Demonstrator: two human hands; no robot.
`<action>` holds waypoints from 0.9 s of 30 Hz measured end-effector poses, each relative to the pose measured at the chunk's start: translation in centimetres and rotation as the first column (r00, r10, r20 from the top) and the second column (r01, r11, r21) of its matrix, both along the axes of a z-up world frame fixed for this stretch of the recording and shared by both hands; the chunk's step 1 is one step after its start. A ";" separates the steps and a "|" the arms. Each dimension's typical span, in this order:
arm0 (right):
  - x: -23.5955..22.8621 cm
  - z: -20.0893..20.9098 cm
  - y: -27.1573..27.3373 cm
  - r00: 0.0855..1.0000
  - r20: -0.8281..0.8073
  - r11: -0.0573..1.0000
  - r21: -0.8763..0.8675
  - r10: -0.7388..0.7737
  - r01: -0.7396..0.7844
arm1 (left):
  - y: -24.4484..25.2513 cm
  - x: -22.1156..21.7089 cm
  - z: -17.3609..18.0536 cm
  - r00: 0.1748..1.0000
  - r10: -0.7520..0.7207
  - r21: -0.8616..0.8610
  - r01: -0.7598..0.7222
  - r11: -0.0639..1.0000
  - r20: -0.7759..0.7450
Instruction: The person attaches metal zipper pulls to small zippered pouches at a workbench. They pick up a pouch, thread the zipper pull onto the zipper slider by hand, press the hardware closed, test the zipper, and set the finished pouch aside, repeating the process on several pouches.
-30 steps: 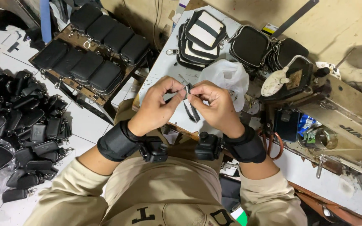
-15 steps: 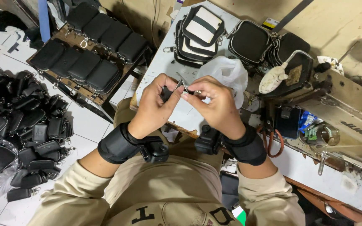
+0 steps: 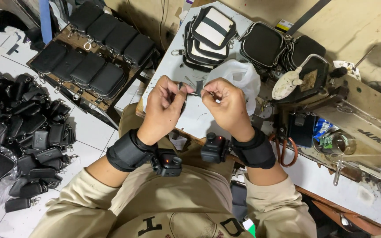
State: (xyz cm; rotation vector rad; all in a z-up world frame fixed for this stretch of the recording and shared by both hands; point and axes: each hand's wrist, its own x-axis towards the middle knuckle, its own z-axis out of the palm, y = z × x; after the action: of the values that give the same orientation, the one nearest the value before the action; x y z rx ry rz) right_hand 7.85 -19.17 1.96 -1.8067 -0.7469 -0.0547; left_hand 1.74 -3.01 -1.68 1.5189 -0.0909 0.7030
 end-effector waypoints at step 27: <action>-0.6 1.6 -2.4 0.983 -0.116 0.988 0.076 0.143 -0.135 | 1.8 0.5 -0.7 0.885 -0.445 -0.233 0.407 0.883 -0.141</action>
State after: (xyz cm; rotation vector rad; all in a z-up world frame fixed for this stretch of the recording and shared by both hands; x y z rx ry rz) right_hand 7.29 -21.54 3.55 -1.6732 -0.7737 0.1192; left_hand 2.28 -1.19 -2.36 1.3052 -0.2002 0.2012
